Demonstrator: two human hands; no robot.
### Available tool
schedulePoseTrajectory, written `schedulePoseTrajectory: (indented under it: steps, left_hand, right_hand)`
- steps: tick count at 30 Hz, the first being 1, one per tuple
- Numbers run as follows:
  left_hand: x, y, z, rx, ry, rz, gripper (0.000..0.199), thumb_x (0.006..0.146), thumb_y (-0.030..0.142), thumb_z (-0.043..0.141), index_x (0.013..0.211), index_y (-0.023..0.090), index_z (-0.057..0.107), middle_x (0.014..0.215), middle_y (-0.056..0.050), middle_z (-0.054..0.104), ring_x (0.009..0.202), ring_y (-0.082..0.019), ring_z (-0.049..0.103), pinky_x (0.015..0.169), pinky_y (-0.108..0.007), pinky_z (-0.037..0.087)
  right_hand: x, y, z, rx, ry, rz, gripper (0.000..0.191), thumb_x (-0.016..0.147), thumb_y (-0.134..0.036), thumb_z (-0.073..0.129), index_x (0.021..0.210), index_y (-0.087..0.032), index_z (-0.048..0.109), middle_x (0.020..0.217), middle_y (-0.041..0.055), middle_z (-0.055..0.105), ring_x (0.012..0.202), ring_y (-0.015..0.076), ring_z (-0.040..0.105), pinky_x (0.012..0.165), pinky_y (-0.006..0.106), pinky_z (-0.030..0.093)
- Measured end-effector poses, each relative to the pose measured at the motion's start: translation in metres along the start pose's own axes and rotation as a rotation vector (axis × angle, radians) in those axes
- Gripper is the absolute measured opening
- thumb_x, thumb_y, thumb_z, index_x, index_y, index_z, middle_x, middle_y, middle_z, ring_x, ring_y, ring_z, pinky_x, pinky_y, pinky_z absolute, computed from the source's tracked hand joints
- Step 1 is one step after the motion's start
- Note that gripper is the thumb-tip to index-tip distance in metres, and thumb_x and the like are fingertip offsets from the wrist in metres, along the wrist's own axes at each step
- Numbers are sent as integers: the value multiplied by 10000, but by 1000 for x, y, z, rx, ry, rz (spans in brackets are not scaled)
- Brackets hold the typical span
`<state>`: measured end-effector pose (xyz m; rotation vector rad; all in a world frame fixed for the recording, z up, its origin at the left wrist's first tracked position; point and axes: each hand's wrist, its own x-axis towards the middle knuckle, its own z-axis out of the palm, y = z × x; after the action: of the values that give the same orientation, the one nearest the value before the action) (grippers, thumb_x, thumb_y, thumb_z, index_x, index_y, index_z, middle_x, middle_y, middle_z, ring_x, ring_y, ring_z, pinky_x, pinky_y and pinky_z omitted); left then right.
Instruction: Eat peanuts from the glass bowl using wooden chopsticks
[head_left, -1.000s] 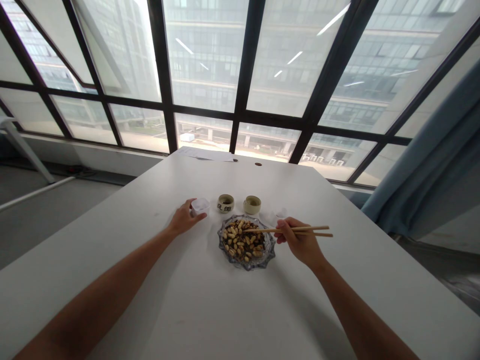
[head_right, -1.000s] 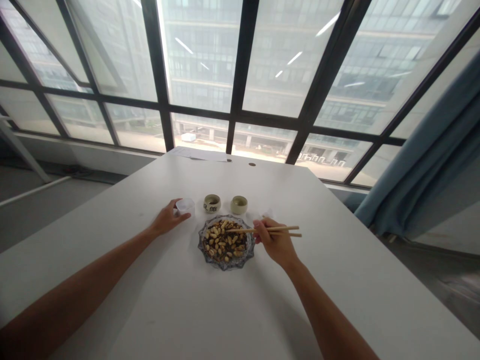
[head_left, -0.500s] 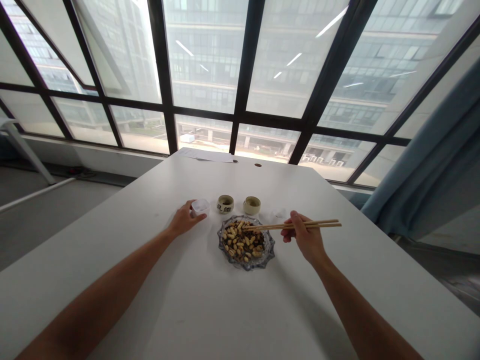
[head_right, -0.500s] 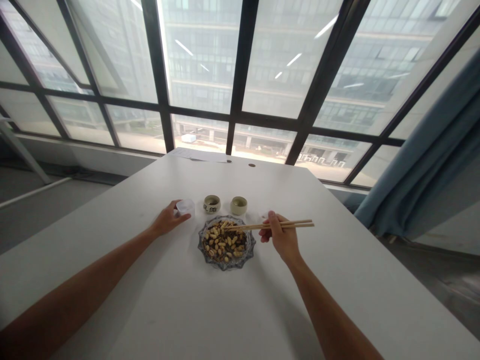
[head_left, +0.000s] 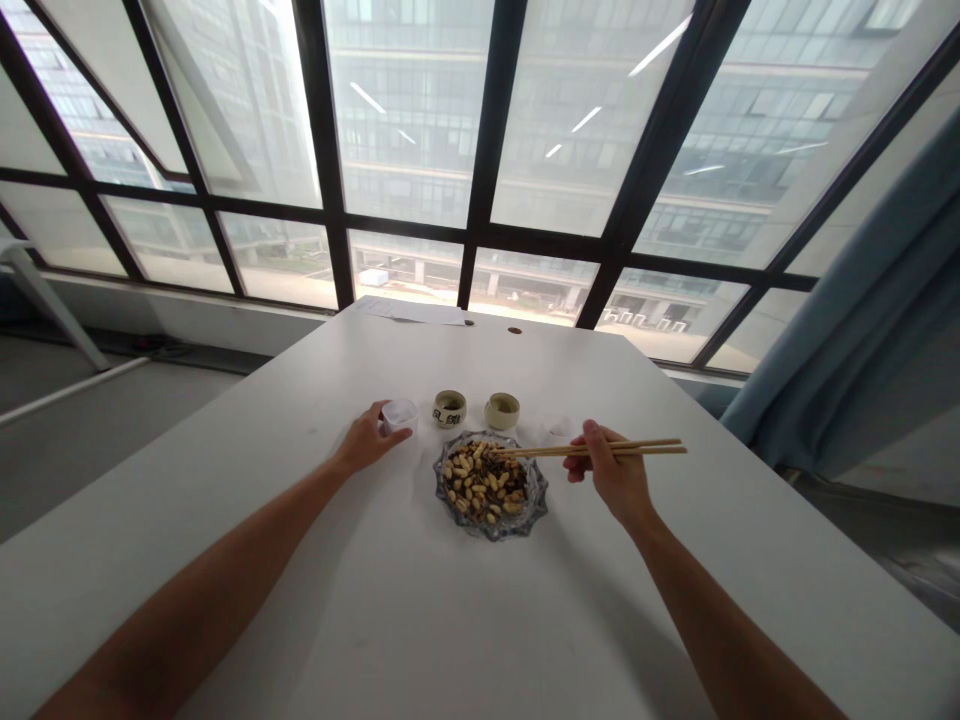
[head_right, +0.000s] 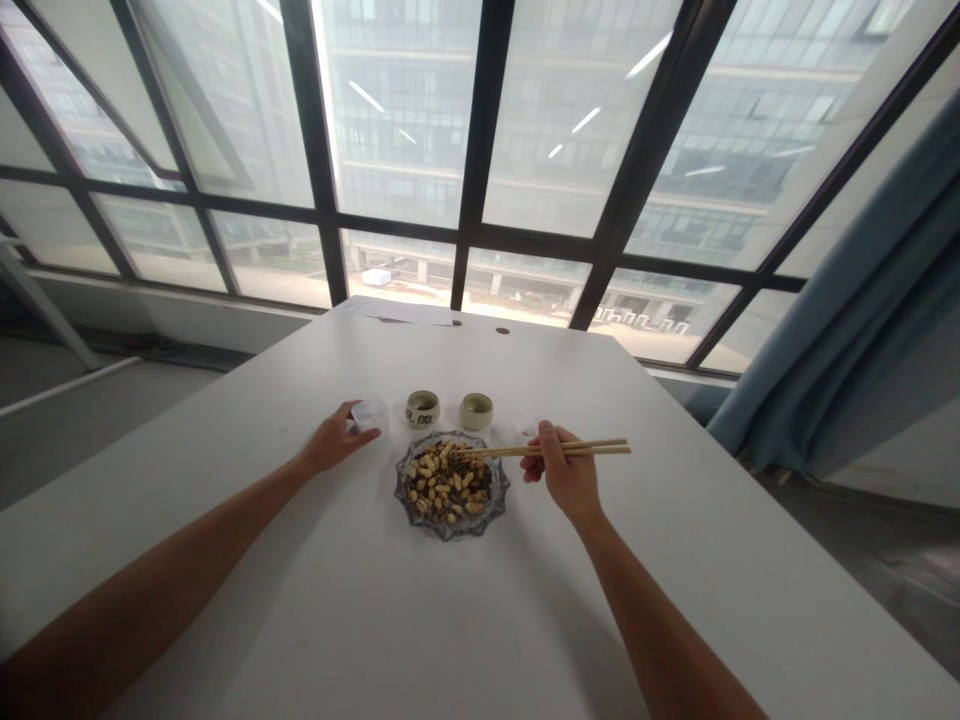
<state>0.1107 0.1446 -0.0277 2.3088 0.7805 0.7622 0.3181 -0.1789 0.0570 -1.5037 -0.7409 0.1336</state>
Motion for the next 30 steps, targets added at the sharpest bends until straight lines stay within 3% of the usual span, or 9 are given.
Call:
schedulePoseTrajectory:
  steps: [6, 10, 19, 30]
  left_hand:
    - [0, 1, 1, -8, 8, 9, 748, 705, 617, 666, 1280, 168, 504, 1086, -111, 687, 981, -261, 663, 868, -371, 518]
    - [0, -2, 1, -3, 8, 8, 746, 711, 612, 668, 1285, 165, 505, 1083, -116, 692, 967, -260, 672, 846, -364, 524]
    - [0, -2, 2, 2, 17, 15, 744, 713, 599, 674, 1286, 160, 497, 1073, -117, 686, 962, -265, 663, 854, -385, 517]
    - [-1, -3, 4, 16, 120, 177, 605, 701, 357, 725, 1242, 212, 496, 1238, -102, 609, 1153, -276, 578, 980, -429, 488]
  right_hand:
    - [-11, 1, -4, -307, -175, -246, 483, 920, -595, 502, 676, -195, 622, 544, 42, 676, 422, 148, 624, 414, 245, 502]
    - [-14, 1, -6, -378, -236, -334, 466, 945, -557, 482, 671, -204, 613, 548, 36, 678, 446, 149, 638, 438, 243, 508]
    - [-11, -2, -5, -277, -185, -274, 479, 944, -564, 481, 687, -185, 623, 524, 34, 662, 389, 136, 601, 386, 229, 487]
    - [-12, -1, -5, -248, -163, -278, 479, 942, -548, 498, 666, -180, 628, 522, 40, 665, 390, 131, 599, 387, 219, 486]
